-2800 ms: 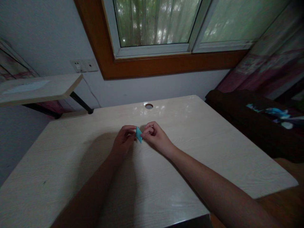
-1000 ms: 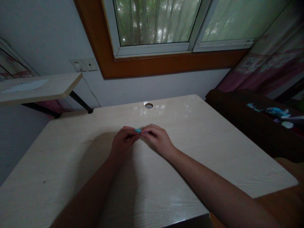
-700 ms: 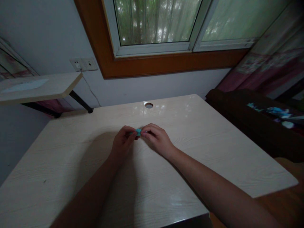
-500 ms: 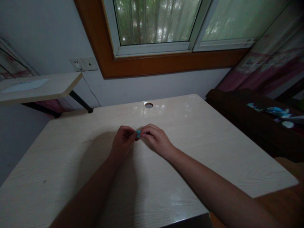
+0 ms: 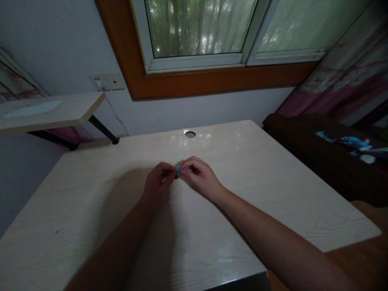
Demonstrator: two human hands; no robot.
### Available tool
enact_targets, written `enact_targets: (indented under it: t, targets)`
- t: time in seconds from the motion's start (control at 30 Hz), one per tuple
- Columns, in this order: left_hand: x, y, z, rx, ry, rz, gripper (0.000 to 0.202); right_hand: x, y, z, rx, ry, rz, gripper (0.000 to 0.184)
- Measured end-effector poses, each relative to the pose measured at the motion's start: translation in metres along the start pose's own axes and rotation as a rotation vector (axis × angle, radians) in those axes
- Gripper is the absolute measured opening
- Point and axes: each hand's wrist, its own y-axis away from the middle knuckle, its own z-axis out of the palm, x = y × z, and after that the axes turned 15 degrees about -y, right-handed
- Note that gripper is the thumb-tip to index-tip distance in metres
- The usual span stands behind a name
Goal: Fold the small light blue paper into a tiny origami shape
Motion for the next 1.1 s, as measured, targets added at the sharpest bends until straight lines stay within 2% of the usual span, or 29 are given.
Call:
enact_targets:
  t: [0.1,0.3,0.57,0.7,0.97,1.1]
  targets:
    - [0.001,0.0,-0.001,-0.036,-0.038,0.025,0.01,0.003,0.0,0.0,0.027,-0.056,0.032,0.01]
    - [-0.003,-0.001,0.0,0.015,-0.125,0.069,0.015,0.008,0.001,0.0,0.054,-0.065,0.061,0.011]
    - [-0.006,-0.002,0.001,0.029,-0.078,-0.02,0.014,0.012,0.002,0.004,0.122,-0.266,0.19,0.018]
    - [-0.005,-0.002,0.002,0.012,-0.015,-0.07,0.016,0.01,0.001,0.005,0.148,-0.327,0.196,0.018]
    - [-0.006,-0.002,0.002,-0.006,-0.061,-0.094,0.018,0.013,0.002,0.004,0.094,-0.302,0.174,0.015]
    - [-0.007,-0.003,0.003,0.005,-0.054,-0.1,0.018,0.013,0.002,0.004,0.109,-0.32,0.172,0.015]
